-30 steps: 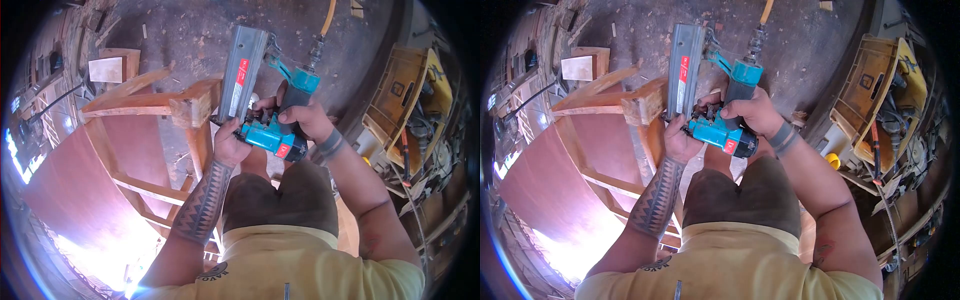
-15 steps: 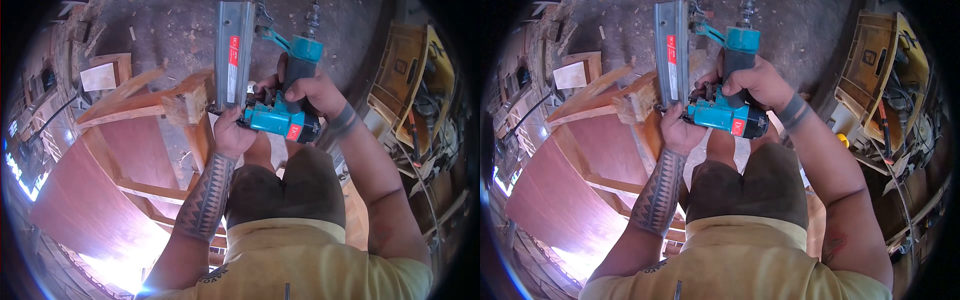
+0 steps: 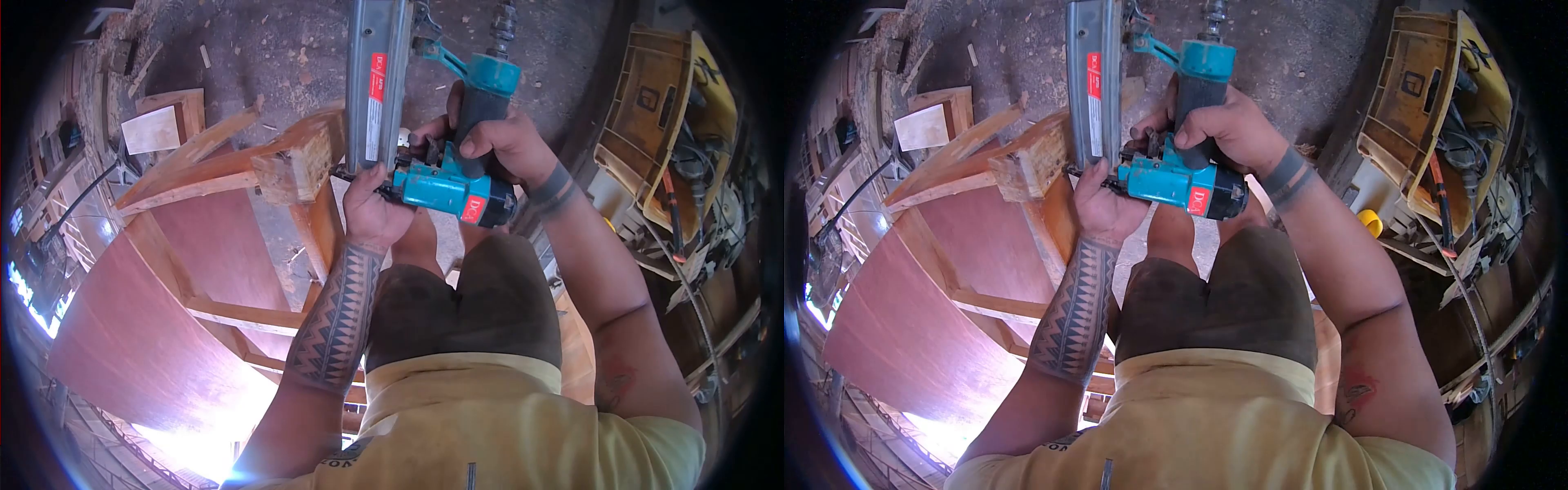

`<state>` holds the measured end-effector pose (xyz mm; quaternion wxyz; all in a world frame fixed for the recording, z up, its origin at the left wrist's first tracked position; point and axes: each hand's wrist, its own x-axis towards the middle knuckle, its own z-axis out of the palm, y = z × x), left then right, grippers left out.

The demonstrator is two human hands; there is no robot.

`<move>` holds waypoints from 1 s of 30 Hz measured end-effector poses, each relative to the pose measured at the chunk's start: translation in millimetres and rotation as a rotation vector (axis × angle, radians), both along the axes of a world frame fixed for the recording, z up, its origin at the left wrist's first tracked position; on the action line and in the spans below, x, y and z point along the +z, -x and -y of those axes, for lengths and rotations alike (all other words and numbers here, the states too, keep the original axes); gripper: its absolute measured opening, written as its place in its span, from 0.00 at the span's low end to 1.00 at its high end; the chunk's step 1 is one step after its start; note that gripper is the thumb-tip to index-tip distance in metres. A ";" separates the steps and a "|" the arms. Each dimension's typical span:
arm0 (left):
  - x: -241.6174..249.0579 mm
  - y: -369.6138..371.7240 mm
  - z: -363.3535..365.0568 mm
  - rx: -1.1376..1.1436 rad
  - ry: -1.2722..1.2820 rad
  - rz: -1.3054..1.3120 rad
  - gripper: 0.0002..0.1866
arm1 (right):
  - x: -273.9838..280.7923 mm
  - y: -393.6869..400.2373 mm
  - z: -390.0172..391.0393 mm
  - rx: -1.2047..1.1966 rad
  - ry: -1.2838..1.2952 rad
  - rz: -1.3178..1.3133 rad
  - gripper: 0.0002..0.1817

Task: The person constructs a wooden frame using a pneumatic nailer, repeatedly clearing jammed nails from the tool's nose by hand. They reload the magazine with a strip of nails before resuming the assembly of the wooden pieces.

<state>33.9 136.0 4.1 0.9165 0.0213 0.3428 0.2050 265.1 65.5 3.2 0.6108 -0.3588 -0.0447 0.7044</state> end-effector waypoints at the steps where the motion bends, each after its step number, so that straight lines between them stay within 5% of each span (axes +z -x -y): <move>1: 0.1 -0.5 -0.2 0.006 0.001 -0.008 0.33 | -1.8 -0.4 -0.1 0.006 -0.008 -0.004 0.17; 10: -0.4 -1.0 1.0 0.051 0.014 -0.089 0.38 | -8.5 -4.4 -11.7 0.081 0.050 0.226 0.16; 19: -3.9 4.0 3.3 -0.036 -0.033 -0.135 0.35 | -3.7 6.4 6.9 -0.047 0.012 0.006 0.19; 30: 0.6 -5.2 0.1 0.037 0.054 -0.055 0.30 | -20.1 -3.7 4.2 0.043 0.053 0.109 0.22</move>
